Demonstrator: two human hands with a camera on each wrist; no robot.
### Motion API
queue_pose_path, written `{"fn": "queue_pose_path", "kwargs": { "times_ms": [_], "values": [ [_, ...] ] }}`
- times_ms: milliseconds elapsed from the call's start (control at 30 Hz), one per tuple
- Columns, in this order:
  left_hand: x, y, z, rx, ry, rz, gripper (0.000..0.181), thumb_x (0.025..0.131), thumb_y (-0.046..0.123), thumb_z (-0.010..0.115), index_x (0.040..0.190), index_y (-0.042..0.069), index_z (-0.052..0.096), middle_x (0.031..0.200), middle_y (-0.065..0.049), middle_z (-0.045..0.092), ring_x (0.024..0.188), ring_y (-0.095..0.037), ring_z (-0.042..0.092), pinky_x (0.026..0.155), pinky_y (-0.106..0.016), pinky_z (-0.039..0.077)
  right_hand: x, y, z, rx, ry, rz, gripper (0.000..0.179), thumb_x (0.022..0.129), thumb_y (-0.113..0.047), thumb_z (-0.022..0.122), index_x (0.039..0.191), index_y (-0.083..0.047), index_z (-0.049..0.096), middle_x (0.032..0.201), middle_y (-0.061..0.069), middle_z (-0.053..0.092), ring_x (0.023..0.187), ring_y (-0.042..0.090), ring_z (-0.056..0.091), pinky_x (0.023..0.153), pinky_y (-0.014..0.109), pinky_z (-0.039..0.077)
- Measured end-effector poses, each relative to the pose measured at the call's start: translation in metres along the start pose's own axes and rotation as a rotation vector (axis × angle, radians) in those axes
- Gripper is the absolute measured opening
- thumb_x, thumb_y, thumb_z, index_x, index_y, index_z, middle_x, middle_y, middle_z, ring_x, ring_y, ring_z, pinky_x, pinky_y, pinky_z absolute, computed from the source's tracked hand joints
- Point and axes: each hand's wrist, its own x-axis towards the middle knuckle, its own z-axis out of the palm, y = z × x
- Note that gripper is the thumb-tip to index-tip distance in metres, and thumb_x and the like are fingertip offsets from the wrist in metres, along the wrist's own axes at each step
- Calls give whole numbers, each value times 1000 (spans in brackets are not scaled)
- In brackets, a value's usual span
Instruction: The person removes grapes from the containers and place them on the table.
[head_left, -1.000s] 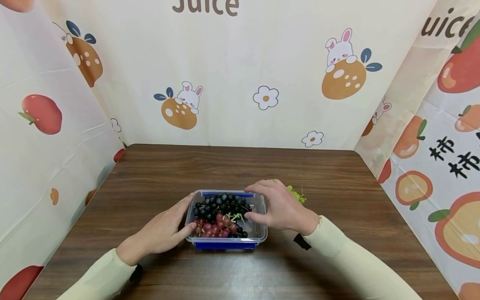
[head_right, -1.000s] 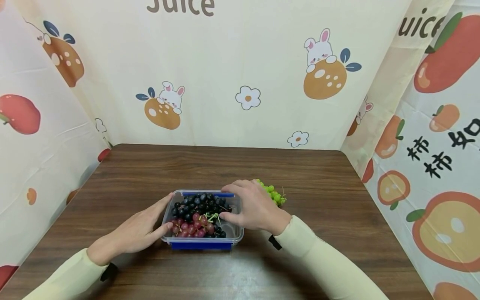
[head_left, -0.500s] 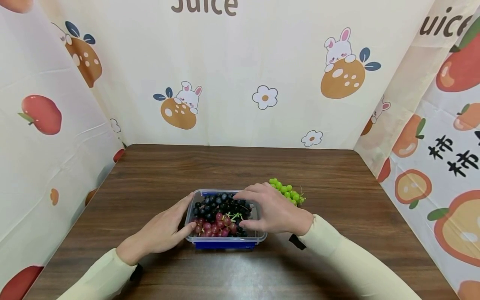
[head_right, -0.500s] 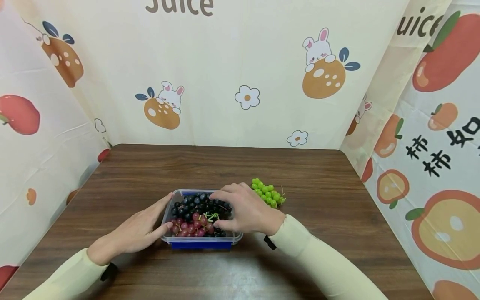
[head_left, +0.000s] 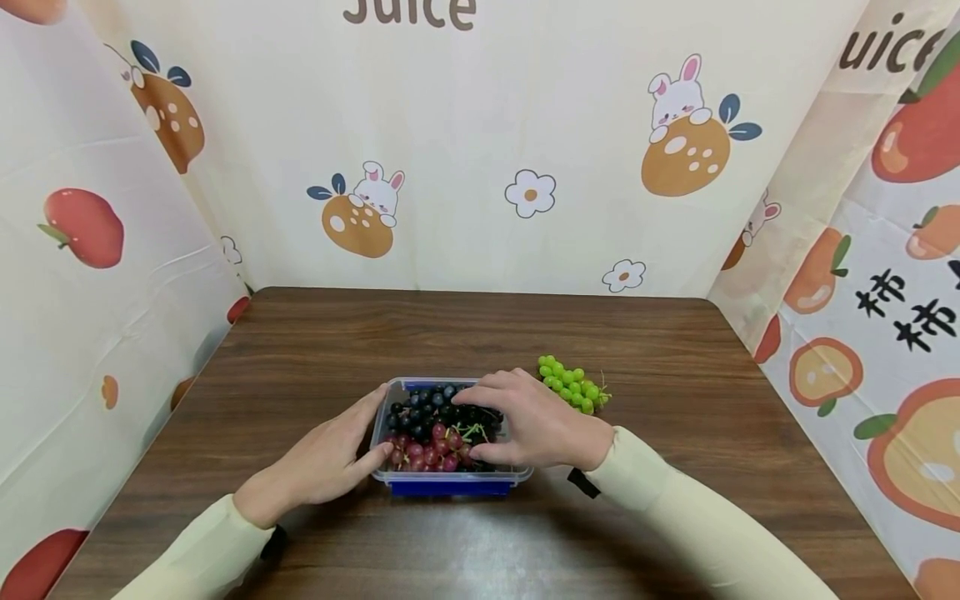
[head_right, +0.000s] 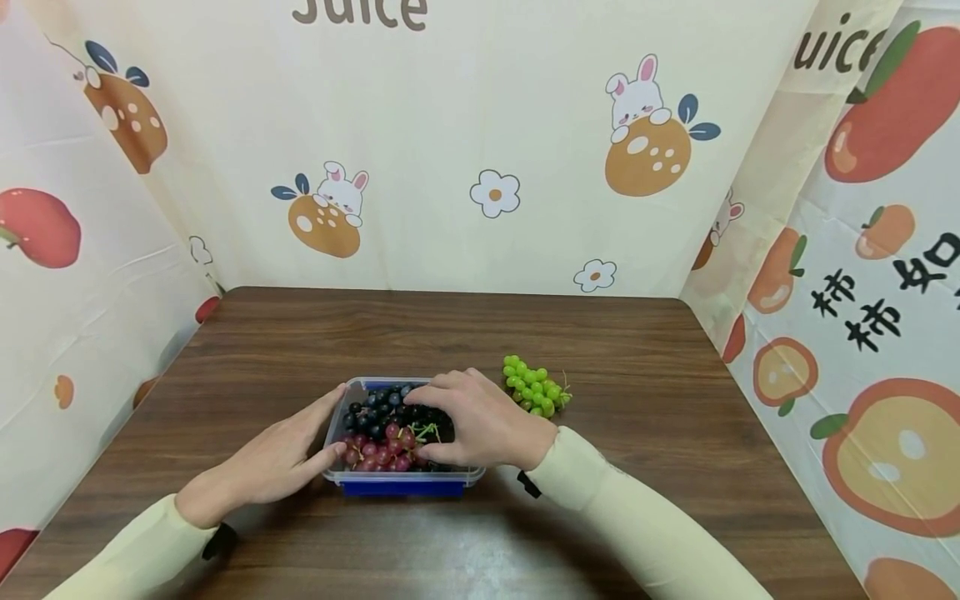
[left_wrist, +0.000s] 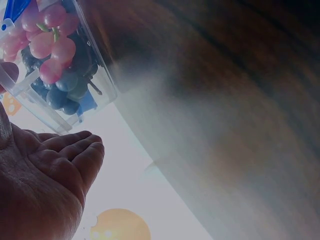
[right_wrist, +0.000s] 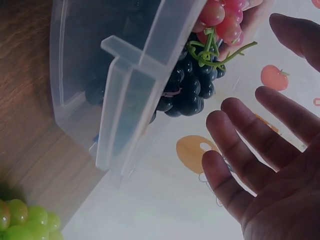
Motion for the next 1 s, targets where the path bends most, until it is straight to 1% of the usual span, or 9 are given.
{"fn": "queue_pose_path", "kwargs": {
  "times_ms": [200,367,500,633,700,800,900,1000],
  "values": [
    [1,0,-1,-9,2,-7,82,103,41,60,166,10,16,166,-12,30,140,-29,48,108,-51,46,5,-2,3,-13,-20,-13,57,87,-39,82,136,-16,66,129,-3,67,116,13,60,95,40,49],
    [2,0,-1,-11,5,-8,82,103,41,60,166,11,16,165,-12,31,138,-29,50,107,-51,47,9,-5,4,-32,-43,-31,57,85,-36,85,135,-16,67,127,-3,67,116,14,61,93,41,49],
    [2,0,-1,-8,9,-3,81,104,44,57,166,11,17,165,-12,32,137,-28,51,106,-51,48,12,-7,5,-73,-74,-42,59,82,-36,87,135,-19,67,126,-3,66,117,13,60,93,41,50],
    [2,0,-1,-8,11,-2,81,104,46,56,165,11,18,165,-12,32,137,-28,51,105,-50,48,16,-10,4,-128,-116,-56,62,80,-38,89,135,-21,67,125,-4,64,116,13,60,89,40,51],
    [1,0,-1,-8,9,-5,81,104,46,56,166,11,17,165,-12,32,138,-28,50,106,-51,47,19,-12,4,-155,-143,-66,64,79,-40,90,136,-22,67,123,-4,64,112,13,60,86,39,51],
    [1,0,0,-7,5,-7,81,104,45,56,165,10,17,166,-13,30,141,-29,47,109,-51,45,24,-15,3,-194,-186,-88,66,78,-42,90,136,-22,67,116,-4,62,100,11,59,81,35,51],
    [1,1,0,-6,3,-7,81,104,44,56,165,8,17,166,-14,30,142,-29,45,110,-51,43,29,-18,4,-217,-218,-107,65,78,-42,90,135,-21,68,109,-4,61,89,9,54,76,30,49],
    [0,1,0,-10,2,-9,81,105,45,55,165,7,17,165,-14,30,142,-29,46,110,-51,44,33,-19,5,-232,-237,-114,63,78,-41,90,134,-21,68,107,-4,61,85,8,53,73,27,49]
  ]
}}
